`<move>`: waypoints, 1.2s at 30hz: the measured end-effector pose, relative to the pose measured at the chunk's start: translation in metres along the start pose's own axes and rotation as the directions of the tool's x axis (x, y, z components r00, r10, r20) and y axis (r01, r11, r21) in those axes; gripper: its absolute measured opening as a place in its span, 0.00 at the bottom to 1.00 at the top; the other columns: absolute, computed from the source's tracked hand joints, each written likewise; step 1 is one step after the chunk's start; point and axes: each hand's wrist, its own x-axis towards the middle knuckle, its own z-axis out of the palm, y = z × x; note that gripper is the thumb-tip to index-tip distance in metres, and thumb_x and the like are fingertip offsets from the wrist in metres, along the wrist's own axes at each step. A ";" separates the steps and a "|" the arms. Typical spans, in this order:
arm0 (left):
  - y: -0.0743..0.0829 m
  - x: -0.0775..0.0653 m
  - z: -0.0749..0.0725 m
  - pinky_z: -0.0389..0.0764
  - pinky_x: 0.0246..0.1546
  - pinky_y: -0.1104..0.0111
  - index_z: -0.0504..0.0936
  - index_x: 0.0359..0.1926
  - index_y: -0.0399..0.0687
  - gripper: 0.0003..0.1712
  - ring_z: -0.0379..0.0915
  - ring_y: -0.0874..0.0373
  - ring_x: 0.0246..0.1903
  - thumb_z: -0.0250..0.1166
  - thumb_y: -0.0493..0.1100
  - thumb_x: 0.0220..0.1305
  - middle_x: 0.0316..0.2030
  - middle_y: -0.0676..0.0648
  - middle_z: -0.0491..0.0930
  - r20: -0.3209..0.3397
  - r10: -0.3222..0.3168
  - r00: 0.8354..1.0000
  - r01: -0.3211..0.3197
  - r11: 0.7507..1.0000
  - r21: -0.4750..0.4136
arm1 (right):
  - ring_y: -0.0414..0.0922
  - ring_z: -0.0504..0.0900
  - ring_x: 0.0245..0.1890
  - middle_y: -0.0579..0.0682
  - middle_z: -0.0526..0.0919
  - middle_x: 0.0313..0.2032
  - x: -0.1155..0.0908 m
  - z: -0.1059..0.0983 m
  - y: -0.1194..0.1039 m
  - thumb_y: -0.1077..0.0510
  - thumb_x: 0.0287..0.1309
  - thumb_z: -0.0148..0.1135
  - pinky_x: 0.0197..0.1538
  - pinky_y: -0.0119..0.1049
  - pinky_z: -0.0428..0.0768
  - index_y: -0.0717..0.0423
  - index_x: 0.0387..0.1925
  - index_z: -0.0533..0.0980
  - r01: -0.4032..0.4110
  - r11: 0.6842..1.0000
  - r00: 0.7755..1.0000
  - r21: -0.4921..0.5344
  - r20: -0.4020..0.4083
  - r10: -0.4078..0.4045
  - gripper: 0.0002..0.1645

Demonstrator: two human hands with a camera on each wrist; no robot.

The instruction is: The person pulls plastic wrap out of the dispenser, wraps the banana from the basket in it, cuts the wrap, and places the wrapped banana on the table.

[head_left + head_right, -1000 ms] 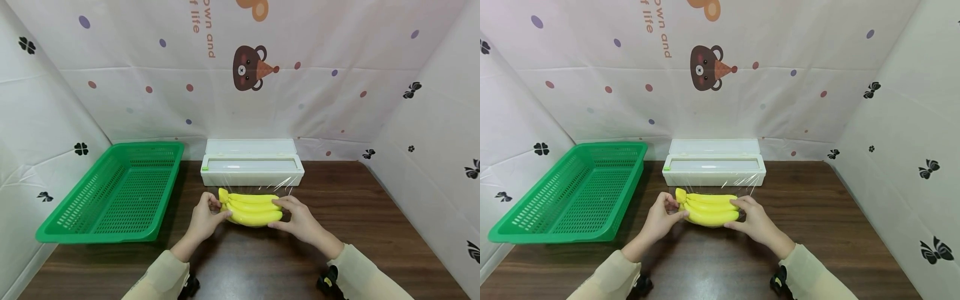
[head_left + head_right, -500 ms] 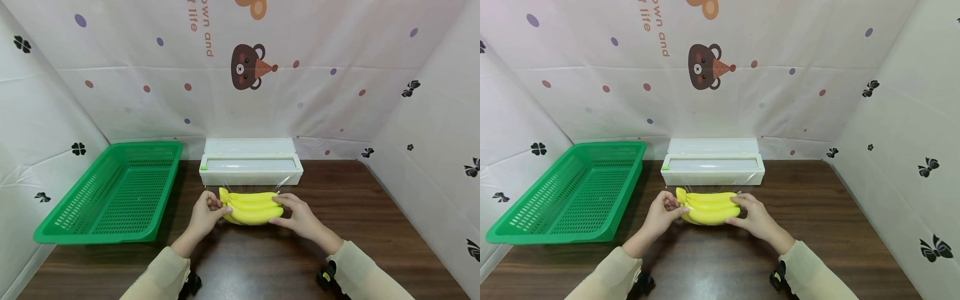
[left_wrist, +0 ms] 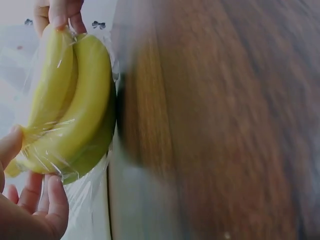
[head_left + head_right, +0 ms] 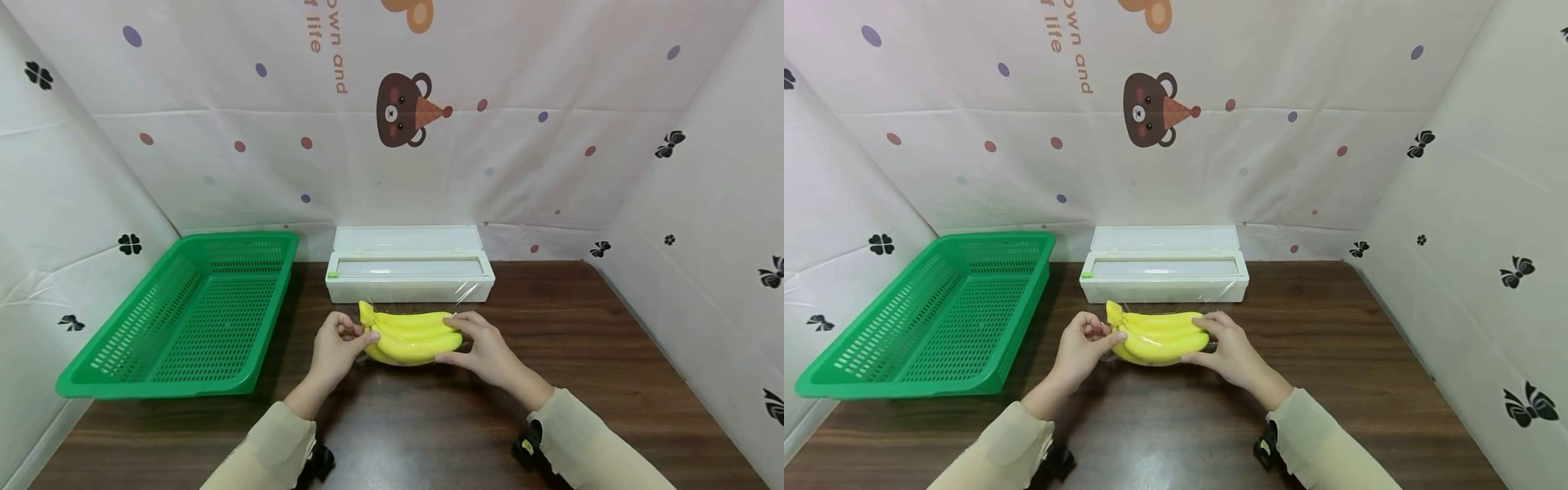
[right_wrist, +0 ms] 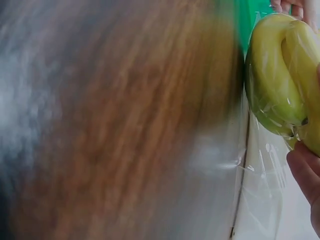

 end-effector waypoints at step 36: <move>0.006 0.010 0.010 0.74 0.24 0.72 0.66 0.34 0.41 0.24 0.69 0.60 0.25 0.74 0.44 0.49 0.28 0.46 0.71 -0.100 -0.171 0.980 0.167 0.985 -0.049 | 0.51 0.83 0.44 0.65 0.77 0.54 0.018 0.002 0.005 0.54 0.41 0.76 0.39 0.28 0.81 0.66 0.56 0.73 -0.355 0.819 0.931 0.451 0.090 0.354 0.39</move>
